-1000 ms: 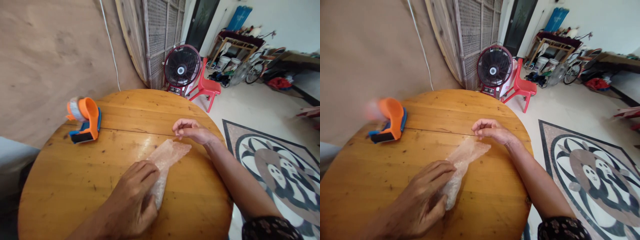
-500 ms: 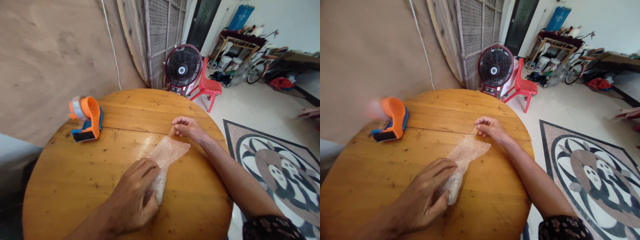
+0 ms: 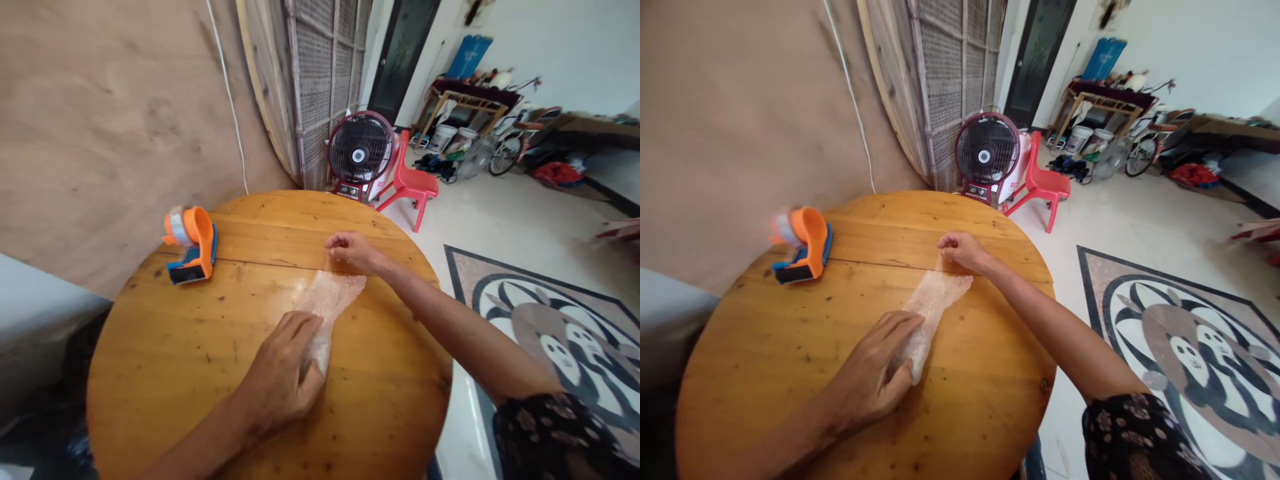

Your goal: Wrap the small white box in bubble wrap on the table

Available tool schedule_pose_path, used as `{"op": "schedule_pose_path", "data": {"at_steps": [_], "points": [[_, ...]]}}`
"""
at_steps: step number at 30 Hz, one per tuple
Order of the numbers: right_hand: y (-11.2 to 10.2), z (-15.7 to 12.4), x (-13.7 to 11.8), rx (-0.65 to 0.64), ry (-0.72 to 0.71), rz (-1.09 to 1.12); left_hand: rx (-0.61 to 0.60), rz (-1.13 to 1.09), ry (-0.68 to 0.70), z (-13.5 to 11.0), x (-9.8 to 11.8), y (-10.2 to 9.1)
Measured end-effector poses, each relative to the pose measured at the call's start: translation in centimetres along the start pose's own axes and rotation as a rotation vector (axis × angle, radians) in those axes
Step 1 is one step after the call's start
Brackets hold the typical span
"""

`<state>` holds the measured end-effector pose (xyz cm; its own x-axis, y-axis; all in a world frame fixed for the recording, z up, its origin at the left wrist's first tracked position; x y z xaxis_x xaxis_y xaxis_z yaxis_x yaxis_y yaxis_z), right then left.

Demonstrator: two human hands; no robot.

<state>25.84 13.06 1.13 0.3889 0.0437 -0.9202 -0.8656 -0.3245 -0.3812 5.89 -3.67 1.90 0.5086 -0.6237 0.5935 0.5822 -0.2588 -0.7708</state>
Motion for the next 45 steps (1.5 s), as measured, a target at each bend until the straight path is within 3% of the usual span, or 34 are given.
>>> {"op": "schedule_pose_path", "data": {"at_steps": [7,11,18,25,35,45], "points": [[2.3,3.5,-0.4,-0.097,0.016,-0.012,-0.03,0.141,-0.178,0.5,1.4,0.9],[3.0,4.7,0.0,-0.15,0.048,-0.023,-0.094,0.188,-0.224,1.3,1.6,0.2],[2.9,5.5,-0.2,-0.25,0.077,-0.058,-0.321,0.266,-0.02,3.3,-0.2,-2.2],[2.9,5.8,-0.5,-0.338,0.081,-0.12,-0.51,0.189,0.024,4.2,-2.3,-1.6],[2.0,6.1,-1.7,-0.553,0.123,-0.159,-0.542,0.153,-0.032,4.0,-3.3,-1.2],[1.2,5.9,-2.2,-0.65,0.126,-0.093,-0.533,0.155,-0.013,4.3,-3.0,-1.6]]}}
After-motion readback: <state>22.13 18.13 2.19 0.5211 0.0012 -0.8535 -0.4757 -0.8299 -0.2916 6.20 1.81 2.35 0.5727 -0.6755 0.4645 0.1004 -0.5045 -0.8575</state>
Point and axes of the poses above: each hand's wrist, its own z-axis towards the middle knuckle, its own y-axis out of the palm, x = y × z, the point moved 3 cm from there along z, towards the middle knuckle, and after that the axes turned 4 degrees about -x, right-handed, at the moved point
